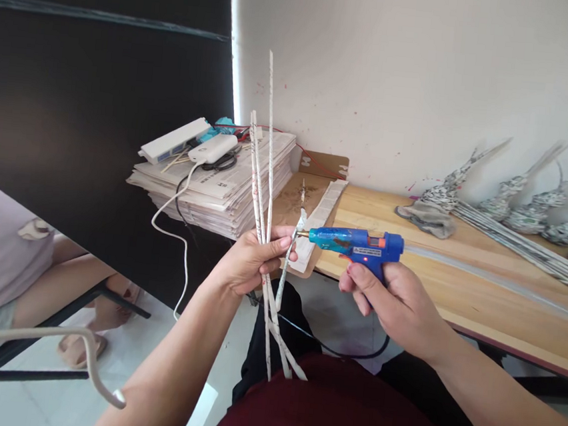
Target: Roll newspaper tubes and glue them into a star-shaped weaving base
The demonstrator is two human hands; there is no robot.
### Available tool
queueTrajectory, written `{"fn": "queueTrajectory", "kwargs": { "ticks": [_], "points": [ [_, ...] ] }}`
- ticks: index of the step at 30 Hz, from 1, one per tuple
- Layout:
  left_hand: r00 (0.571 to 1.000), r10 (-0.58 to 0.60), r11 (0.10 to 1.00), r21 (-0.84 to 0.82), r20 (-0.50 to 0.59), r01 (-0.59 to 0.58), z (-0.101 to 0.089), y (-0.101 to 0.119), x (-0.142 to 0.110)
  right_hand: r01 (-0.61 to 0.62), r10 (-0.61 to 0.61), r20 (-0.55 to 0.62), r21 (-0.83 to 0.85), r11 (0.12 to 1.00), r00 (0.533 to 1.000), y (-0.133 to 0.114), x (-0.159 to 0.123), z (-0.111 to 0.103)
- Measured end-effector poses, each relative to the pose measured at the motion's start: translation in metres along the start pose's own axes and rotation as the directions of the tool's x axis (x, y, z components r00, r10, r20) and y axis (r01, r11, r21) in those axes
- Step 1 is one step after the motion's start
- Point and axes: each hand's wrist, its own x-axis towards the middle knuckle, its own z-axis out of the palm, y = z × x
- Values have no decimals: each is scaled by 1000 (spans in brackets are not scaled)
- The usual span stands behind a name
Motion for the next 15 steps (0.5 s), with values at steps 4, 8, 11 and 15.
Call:
{"fn": "queueTrajectory", "kwargs": {
  "ticks": [4,8,11,15],
  "points": [
    [1000,0,1000,0,-9,0,-3,-2,0,-100,83,84,221,970,993,2,-2,6],
    [1000,-2,1000,12,-4,2,-4,-3,0,-149,121,117,277,949,986,3,-2,8],
    [1000,0,1000,20,8,0,-6,-4,0,-125,102,98,275,953,990,6,0,8],
    [999,-13,1000,11,43,12,-9,-4,0,-78,63,67,254,964,996,10,4,5]
  ]
}}
